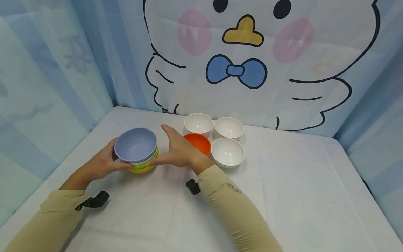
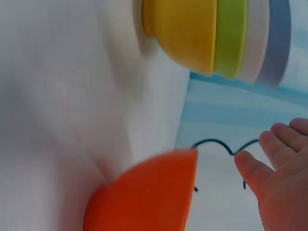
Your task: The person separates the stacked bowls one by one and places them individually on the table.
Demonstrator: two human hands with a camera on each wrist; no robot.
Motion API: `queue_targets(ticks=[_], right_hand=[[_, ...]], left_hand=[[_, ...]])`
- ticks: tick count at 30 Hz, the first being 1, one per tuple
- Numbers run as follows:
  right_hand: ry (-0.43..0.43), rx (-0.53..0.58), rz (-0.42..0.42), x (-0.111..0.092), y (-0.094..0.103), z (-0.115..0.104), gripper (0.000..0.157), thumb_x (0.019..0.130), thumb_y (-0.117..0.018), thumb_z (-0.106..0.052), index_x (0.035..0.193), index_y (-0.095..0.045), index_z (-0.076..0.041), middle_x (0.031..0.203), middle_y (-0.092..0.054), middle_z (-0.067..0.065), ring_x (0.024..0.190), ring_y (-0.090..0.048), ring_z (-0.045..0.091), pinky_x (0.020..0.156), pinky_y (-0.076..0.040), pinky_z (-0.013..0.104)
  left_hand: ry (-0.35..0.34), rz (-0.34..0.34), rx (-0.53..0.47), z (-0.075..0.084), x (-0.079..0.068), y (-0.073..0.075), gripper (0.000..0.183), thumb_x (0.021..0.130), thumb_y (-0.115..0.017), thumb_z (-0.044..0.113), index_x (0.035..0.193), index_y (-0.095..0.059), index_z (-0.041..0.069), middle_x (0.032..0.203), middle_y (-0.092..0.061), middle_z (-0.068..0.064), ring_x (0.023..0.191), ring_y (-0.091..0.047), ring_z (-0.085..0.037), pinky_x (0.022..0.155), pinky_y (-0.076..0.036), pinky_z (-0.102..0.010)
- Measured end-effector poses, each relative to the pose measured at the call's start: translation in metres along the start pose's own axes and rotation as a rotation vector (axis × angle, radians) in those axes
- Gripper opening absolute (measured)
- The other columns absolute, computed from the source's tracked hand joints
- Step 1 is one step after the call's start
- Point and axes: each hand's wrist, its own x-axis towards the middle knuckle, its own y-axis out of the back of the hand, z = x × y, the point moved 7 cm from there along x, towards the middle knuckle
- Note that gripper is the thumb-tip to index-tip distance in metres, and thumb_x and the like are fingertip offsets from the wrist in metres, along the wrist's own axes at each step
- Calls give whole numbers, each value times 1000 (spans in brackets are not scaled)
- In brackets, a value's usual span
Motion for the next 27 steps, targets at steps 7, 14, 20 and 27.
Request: queue_targets(ticks=[7,14,20,27], right_hand=[[37,33,-61,26,-25,-13,121,70,-88,-47,160,-17,-11,161,-28,4,141,-34,21,112,-36,44],[42,14,-68,39,-38,-16,125,68,-89,-48,160,-14,-11,158,-29,6,131,-41,22,106,-43,40],[32,29,-41,38,-42,-16,122,69,-86,-50,160,-16,-11,157,-30,6,127,-43,21,100,-47,38],[36,38,0,37,-43,-17,115,73,-83,-49,159,-19,-9,154,-34,7,126,-44,20,98,-49,36]], left_hand=[[-26,-4,31,-1,0,2,105,82,-83,13,156,-10,-3,154,-25,-25,139,-29,-44,112,-25,-64],[-47,-17,25,-2,0,2,104,83,-82,11,156,-10,-2,154,-26,-24,139,-29,-42,112,-25,-65],[-31,-3,42,-2,-1,1,104,83,-83,14,156,-11,-2,153,-27,-24,138,-31,-42,111,-26,-64],[-29,-2,34,-3,-1,2,104,83,-82,14,156,-11,-3,153,-27,-25,137,-31,-43,111,-26,-64]])
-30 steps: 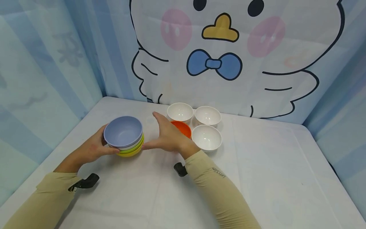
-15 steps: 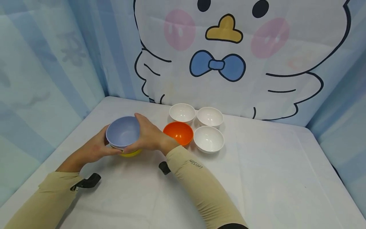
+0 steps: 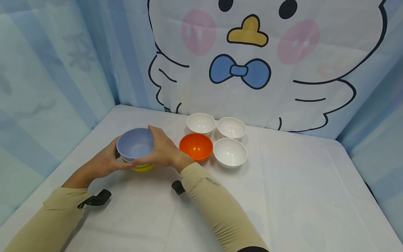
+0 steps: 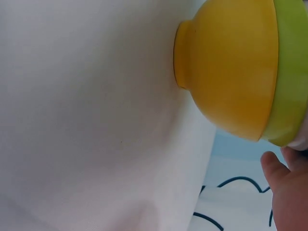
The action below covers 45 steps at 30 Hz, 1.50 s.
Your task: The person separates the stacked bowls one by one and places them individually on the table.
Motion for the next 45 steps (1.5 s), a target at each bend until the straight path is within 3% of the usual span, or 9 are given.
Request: queue_targets(ticks=[21,36,45], right_hand=[[40,64,126,-13,30,-7,112,71,-88,-38,157,-24,-7,150,-37,8,124,-46,22,101,-47,39],[23,27,140,-31,49,2,111,70,-88,-38,156,-26,-5,152,-36,8,127,-45,24,102,-47,42],[30,32,191,-48,63,0,112,66,-92,-34,155,-30,-6,149,-41,7,126,-46,25,100,-47,44]], left_hand=[[-30,-15,-32,4,4,2,106,82,-82,8,157,-8,-3,156,-22,-26,143,-24,-43,113,-20,-64],[3,-18,-25,1,1,3,106,83,-83,10,156,-8,-4,155,-24,-26,136,-34,-45,113,-26,-62],[47,-21,-23,-1,0,1,108,82,-83,13,156,-6,-4,156,-23,-26,137,-34,-47,112,-29,-61]])
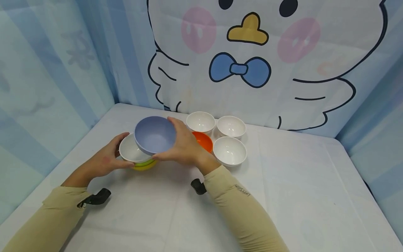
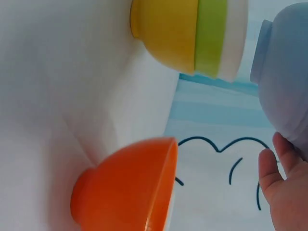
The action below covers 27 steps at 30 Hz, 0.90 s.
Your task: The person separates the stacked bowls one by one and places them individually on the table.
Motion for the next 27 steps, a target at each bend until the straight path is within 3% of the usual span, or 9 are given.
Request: queue_targets(ticks=[12,19,27], right_hand=[[-13,-95,20,-42,24,20,115,64,-94,-34,153,-30,-2,149,-42,15,125,-49,33,100,-46,52],[22,-96,31,-64,29,33,110,64,-93,-33,151,-33,-5,146,-44,10,124,-49,29,98,-46,51],[-47,-119,11,-87,29,44,106,67,-89,-39,151,-33,-4,144,-44,14,123,-47,33,97,-46,54]], left_hand=[[56,15,55,0,1,0,112,81,-86,19,157,-6,-3,159,-18,-27,142,-28,-47,113,-27,-59],[55,10,57,1,1,-1,112,81,-85,18,157,-6,-3,159,-18,-27,143,-27,-47,113,-27,-59],[62,4,58,1,0,-2,111,82,-85,19,157,-6,-3,159,-18,-26,143,-27,-47,113,-28,-59]])
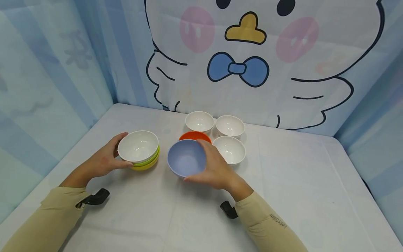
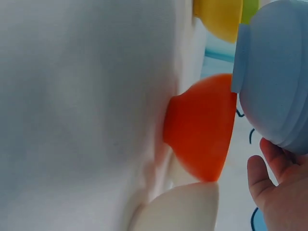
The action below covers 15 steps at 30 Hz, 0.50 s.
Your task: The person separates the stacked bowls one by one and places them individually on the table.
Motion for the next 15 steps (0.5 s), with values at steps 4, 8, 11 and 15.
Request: queue_targets(ticks=[4,8,11,15], right_hand=[[-1,3,7,-7,-2,4,106,66,-90,-39,150,-35,-4,142,-46,13,121,-48,32,96,-46,54],[-7,11,7,-14,-6,4,107,65,-92,-39,149,-36,-4,142,-46,13,122,-48,31,96,-46,53],[-15,16,4,-19,-9,6,107,64,-93,-38,149,-37,-5,142,-47,11,122,-48,30,96,-47,53],[16,27,10,-25,-13,5,107,63,-95,-35,148,-37,-4,142,-48,11,122,-50,30,96,-47,53]], left_hand=[[1,2,2,0,0,0,111,82,-85,19,157,-6,-2,159,-18,-26,142,-28,-46,112,-28,-59],[-3,2,6,0,-1,0,112,81,-85,20,157,-6,-3,159,-18,-27,142,-28,-47,112,-28,-60],[-9,1,8,0,0,0,111,82,-85,19,157,-6,-3,159,-19,-27,142,-28,-47,113,-27,-59],[-14,2,10,0,0,0,111,81,-85,19,157,-7,-3,159,-19,-26,142,-28,-46,113,-27,-59]])
